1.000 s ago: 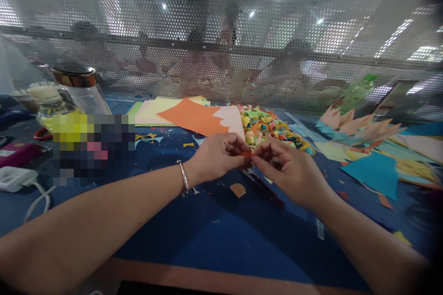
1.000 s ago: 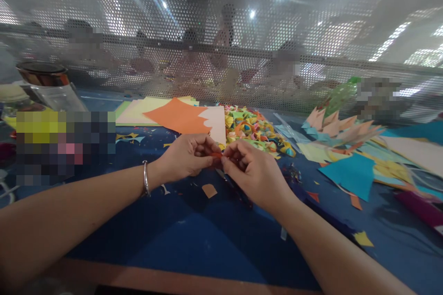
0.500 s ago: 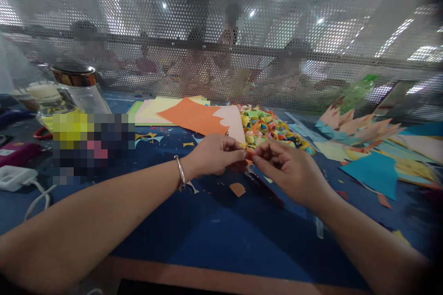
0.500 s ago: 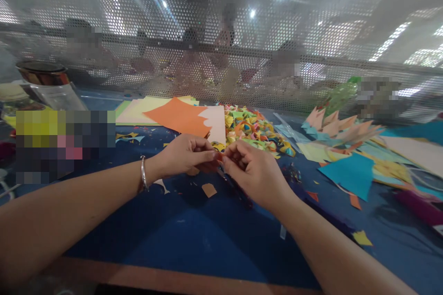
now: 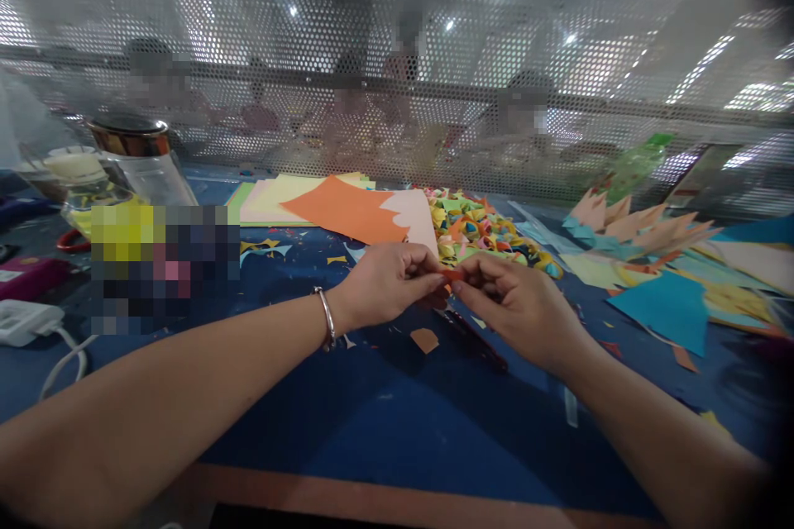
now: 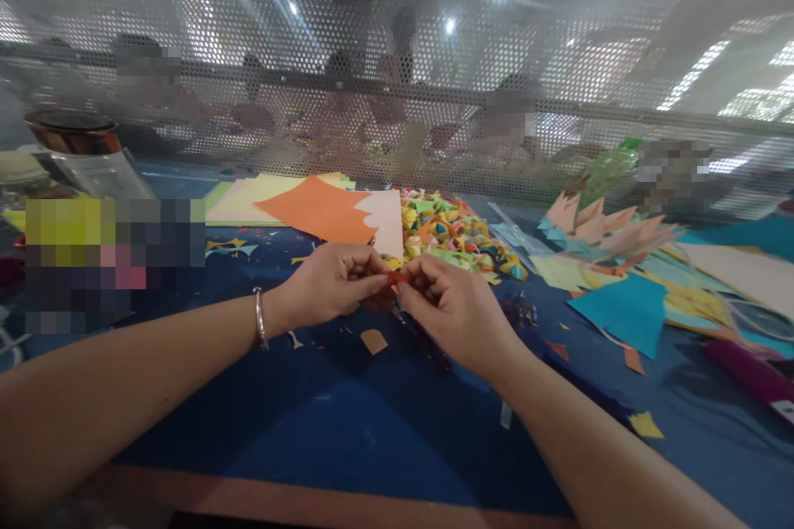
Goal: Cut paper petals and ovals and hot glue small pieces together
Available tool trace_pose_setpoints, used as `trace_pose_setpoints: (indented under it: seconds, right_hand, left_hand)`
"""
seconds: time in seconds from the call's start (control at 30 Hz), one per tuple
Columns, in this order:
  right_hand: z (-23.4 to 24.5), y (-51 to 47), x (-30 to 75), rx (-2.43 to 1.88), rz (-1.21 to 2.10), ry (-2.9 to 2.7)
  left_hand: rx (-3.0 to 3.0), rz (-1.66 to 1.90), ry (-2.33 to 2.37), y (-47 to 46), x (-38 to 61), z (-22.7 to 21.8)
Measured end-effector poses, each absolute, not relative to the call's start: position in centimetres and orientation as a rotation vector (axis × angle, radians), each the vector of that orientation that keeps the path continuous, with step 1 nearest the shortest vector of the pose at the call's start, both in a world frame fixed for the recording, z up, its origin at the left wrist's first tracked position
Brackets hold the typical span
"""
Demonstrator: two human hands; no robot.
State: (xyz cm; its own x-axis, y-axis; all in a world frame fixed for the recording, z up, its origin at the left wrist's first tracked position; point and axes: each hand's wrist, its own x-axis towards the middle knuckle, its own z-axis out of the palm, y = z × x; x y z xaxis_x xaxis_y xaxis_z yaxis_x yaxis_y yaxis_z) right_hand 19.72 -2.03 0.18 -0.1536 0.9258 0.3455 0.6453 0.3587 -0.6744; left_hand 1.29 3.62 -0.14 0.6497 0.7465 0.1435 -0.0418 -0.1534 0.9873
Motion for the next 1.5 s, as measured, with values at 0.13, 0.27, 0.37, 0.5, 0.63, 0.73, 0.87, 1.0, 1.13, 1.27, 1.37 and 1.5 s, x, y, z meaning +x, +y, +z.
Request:
trace_pose_setpoints:
  seconds: [0.13, 0.27, 0.37, 0.5, 0.63, 0.73, 0.87, 1.0, 1.13, 1.27, 1.37, 1.5]
  right_hand:
    - [0.1, -2.0, 19.8, -1.379, 0.445, -1.903]
    - [-0.1, -2.0, 19.8, -1.393, 0.423, -1.933]
    - [-0.1, -2.1, 19.6, -1.397, 0.415, -1.949]
    - [0.1, -2.1, 19.2, -1.397, 0.415, -1.967]
    - [0.2, -2.2, 19.0, -1.401, 0.452, -1.962]
    - [0.1, -2.2, 19.2, -1.425, 0.467, -1.957]
    - [0.0, -2.2, 19.6, -1.444, 0.492, -1.945]
    - [0.0, -2.2, 19.6, -1.451, 0.496, -1.941]
    - [0.2, -2.3, 19.6, -1.441, 0.492, -1.905]
    - [0.1, -2.2, 19.5, -1.440, 0.498, -1.863]
    - [0.1, -2.1, 19.6, -1.420, 0.519, -1.851]
    - [0.5, -2.2, 19.5, -1.414, 0.507, -1.843]
  left_hand:
    - [1.676, 0.777, 0.593, 3.7, 1.2, -0.3]
    - [1.912, 0.789, 0.682, 3.6, 1.0, -0.2]
    - [1.932, 0.778, 0.725, 3.3, 1.1, 0.1]
    - [1.712, 0.685, 0.722, 3.1, 1.3, 0.5]
    - [1.571, 0.603, 0.732, 3.1, 1.4, 0.6]
    - [1.577, 0.557, 0.771, 3.4, 1.3, 0.8]
    - [1.615, 0.549, 0.797, 3.8, 1.2, 0.9]
    - [1.634, 0.573, 0.773, 3.7, 1.2, 0.9]
    - [1.592, 0.644, 0.748, 3.6, 1.0, 1.1]
    - [1.496, 0.664, 0.730, 3.6, 0.9, 1.1]
    - [1.444, 0.680, 0.715, 3.5, 1.1, 1.0]
    - [1.408, 0.716, 0.688, 3.3, 1.4, 0.8]
